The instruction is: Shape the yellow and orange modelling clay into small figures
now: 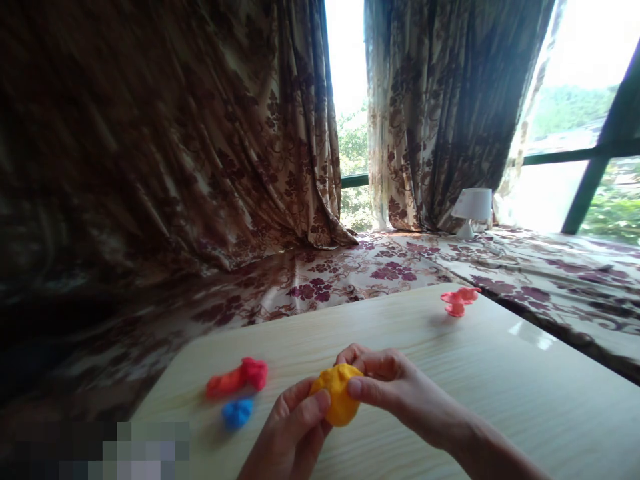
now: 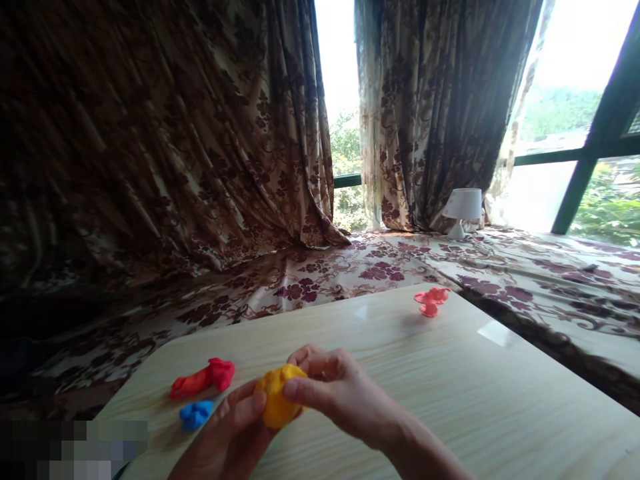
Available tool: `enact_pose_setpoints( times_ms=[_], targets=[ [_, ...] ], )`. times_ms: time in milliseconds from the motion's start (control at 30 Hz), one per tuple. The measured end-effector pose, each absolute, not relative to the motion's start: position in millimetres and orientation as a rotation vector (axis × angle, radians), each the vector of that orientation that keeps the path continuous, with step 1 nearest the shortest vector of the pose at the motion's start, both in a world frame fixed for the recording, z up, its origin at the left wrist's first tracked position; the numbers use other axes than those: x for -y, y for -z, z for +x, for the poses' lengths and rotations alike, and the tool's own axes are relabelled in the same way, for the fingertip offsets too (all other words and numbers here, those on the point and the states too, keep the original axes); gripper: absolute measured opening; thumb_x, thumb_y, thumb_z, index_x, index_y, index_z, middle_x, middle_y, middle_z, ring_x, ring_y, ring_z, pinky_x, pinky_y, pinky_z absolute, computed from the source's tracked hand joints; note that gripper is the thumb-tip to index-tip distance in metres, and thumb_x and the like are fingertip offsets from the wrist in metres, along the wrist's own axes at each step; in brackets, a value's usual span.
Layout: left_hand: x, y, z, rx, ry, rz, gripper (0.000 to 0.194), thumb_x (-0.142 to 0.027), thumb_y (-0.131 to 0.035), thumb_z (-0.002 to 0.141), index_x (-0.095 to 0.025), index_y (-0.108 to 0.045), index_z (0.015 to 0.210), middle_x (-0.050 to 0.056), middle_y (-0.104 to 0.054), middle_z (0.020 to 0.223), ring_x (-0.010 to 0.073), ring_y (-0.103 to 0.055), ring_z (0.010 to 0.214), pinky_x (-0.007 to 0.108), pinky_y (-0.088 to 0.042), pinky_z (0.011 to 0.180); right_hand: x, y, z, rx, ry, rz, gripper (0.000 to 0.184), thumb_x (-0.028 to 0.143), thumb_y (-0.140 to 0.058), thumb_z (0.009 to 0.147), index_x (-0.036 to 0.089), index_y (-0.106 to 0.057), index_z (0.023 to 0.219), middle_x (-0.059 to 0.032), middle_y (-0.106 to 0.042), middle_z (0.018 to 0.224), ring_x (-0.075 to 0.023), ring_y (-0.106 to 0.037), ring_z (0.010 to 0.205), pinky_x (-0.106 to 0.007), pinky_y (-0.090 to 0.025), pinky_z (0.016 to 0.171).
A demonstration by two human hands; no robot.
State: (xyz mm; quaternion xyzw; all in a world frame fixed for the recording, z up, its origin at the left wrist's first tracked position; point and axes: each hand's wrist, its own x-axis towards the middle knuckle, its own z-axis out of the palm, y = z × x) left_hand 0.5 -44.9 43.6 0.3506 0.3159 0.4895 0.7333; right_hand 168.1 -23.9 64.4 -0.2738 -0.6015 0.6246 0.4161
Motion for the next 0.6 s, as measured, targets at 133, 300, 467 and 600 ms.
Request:
enact_pose_setpoints(
  times_ms=[133, 300, 467, 600],
  targets=[
    [48.6, -48.3, 2.9, -0.780, -1.094, 0.854, 0.018, -0.028, -0.072, 0.064, -0.018, -0.072, 0.079, 0.005, -0.070, 0.078, 0.0217, -0.063, 0.084, 0.035, -0.043, 0.087, 22.3, -60.1, 168.2, 1.537, -1.486, -0.742, 0.031, 0.045, -0.060, 0.078, 0.015, -0.066, 0.073, -0.0013, -0.053, 0.082, -0.0131, -0.050, 0.076, -0.023, -0.042, 0.071],
    [50.7, -49.9, 5.0, -0.863, -1.087, 0.935, 0.018, -0.026, -0.070, 0.063, -0.017, -0.072, 0.079, 0.004, -0.070, 0.074, 0.0209, -0.062, 0.078, 0.035, -0.046, 0.082, 22.3, -57.8, 166.6, 1.556, -1.432, -0.738, 0.032, 0.044, -0.060, 0.078, 0.014, -0.063, 0.069, -0.0017, -0.053, 0.085, -0.0127, -0.049, 0.075, -0.023, -0.041, 0.067],
    [45.7, -47.8, 3.2, -0.744, -1.145, 0.843, 0.018, -0.025, -0.071, 0.064, -0.018, -0.071, 0.081, 0.005, -0.070, 0.081, 0.0246, -0.062, 0.091, 0.037, -0.044, 0.088, 22.2, -61.5, 171.0, 1.626, -1.381, -0.801, 0.029, 0.041, -0.049, 0.086, 0.015, -0.062, 0.080, -0.0005, -0.055, 0.080, -0.0149, -0.051, 0.079, -0.026, -0.041, 0.075],
    [43.9, -46.8, 2.9, -0.641, -1.134, 0.799, 0.017, -0.029, -0.070, 0.067, -0.018, -0.071, 0.081, 0.006, -0.070, 0.084, 0.0244, -0.061, 0.094, 0.036, -0.044, 0.088, 22.1, -61.9, 172.0, 1.561, -1.515, -0.747, 0.025, 0.038, -0.056, 0.081, 0.015, -0.061, 0.076, -0.0003, -0.054, 0.080, -0.0141, -0.051, 0.077, -0.025, -0.042, 0.073]
  ],
)
